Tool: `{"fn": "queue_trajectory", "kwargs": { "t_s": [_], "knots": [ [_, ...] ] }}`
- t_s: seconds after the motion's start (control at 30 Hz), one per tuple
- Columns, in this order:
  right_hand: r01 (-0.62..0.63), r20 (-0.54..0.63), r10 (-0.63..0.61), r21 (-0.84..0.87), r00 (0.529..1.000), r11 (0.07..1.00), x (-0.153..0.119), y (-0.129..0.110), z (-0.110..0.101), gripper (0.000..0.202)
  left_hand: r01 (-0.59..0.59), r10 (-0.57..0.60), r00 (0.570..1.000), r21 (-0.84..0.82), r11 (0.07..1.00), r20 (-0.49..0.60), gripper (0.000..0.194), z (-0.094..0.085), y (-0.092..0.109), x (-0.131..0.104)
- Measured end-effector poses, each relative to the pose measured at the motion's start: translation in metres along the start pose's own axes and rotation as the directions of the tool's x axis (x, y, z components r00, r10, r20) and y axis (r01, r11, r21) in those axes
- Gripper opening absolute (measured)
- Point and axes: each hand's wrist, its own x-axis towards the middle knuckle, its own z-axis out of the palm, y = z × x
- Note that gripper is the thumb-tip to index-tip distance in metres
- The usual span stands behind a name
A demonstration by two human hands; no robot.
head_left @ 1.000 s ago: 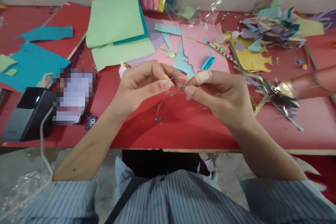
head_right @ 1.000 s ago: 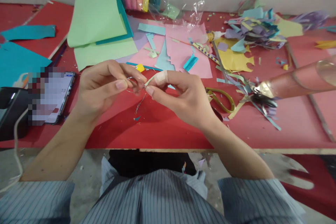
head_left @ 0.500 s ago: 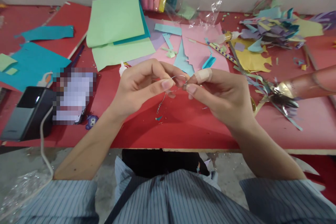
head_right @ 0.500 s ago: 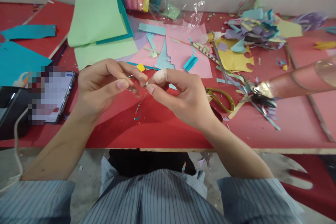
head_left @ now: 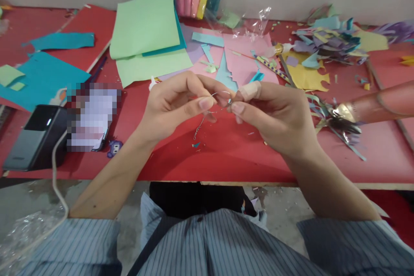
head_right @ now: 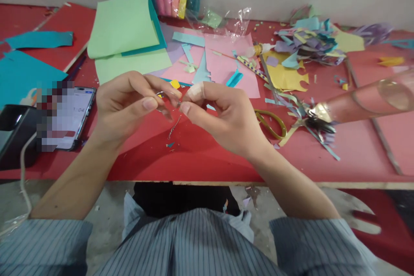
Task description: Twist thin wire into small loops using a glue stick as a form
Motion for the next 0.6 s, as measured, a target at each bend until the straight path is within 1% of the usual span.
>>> {"fn": "queue_trajectory", "kwargs": {
  "t_s": [0.1, 0.17, 0.3, 0.4, 0.5, 0.6],
  "knots": [
    [-0.006, 0.025, 0.006, 0.028, 1.0, 1.0, 0.002, -0.009, -0.001, 0.02, -0.018, 0.018, 1.0, 0.03, 0.999, -0.012, 0.021, 0.001, 0.005, -0.001],
    [-0.039, 0.052, 0.034, 0.089, 0.998, 0.995, 0.002, -0.016, -0.001, 0.021, -0.034, 0.035, 0.999, 0.024, 0.999, -0.028, 0.02, 0.002, 0.009, -0.002],
    [-0.146, 0.114, 0.122, 0.227, 0.986, 0.963, 0.002, -0.028, -0.002, 0.021, -0.085, 0.084, 0.996, -0.014, 0.996, -0.032, 0.013, 0.003, 0.016, -0.003],
    [-0.232, 0.178, 0.184, 0.306, 0.967, 0.923, 0.001, -0.028, -0.004, 0.018, -0.129, 0.129, 0.992, 0.006, 0.992, -0.004, 0.01, 0.0, 0.018, -0.003],
    [-0.306, 0.226, 0.234, 0.381, 0.946, 0.872, -0.001, -0.023, -0.005, 0.015, -0.169, 0.166, 0.985, 0.095, 0.981, 0.04, 0.011, -0.006, 0.017, -0.003],
    [-0.363, 0.288, 0.263, 0.388, 0.921, 0.847, -0.001, -0.02, -0.008, 0.015, -0.2, 0.185, 0.977, 0.161, 0.966, 0.103, 0.012, -0.012, 0.016, -0.002]
  ]
}}
